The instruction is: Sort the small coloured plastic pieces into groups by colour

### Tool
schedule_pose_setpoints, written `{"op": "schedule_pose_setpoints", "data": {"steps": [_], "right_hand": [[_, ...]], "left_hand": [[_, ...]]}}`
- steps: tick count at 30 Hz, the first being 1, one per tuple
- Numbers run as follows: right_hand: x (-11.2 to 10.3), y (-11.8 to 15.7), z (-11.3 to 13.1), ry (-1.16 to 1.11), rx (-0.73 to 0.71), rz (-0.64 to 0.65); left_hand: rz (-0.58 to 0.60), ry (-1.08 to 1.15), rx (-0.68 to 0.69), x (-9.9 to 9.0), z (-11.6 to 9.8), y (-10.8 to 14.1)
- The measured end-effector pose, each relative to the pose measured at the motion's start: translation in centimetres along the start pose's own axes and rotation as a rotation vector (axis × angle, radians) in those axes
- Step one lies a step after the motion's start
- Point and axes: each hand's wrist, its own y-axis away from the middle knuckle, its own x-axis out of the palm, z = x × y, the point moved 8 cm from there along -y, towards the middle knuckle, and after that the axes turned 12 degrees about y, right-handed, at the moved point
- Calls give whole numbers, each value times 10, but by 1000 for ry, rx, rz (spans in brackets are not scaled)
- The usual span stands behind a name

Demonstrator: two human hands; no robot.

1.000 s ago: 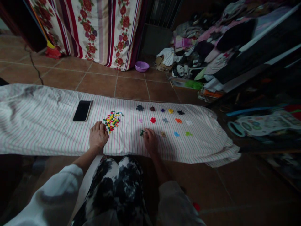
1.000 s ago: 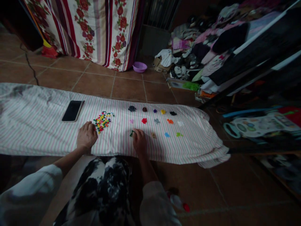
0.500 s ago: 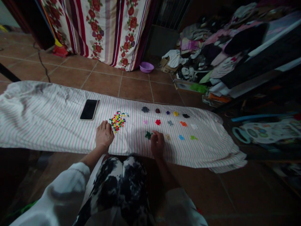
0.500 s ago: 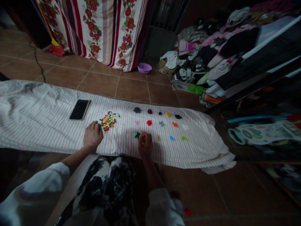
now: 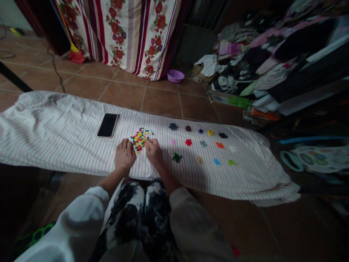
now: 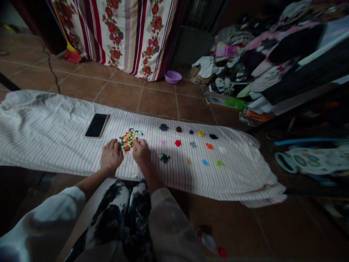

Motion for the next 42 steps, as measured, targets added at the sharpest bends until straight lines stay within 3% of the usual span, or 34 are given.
{"op": "schedule_pose_setpoints", "data": {"steps": [5, 18, 42], "right_hand": [[8, -6, -5, 81, 63, 21], [7, -2, -1, 90, 26, -81], [6, -2, 5, 102, -2, -90]], "left_hand": [[17, -7, -11, 0, 0, 0], [12, -11, -15, 2, 1, 0], [-18, -16, 2, 1, 1, 0]]}}
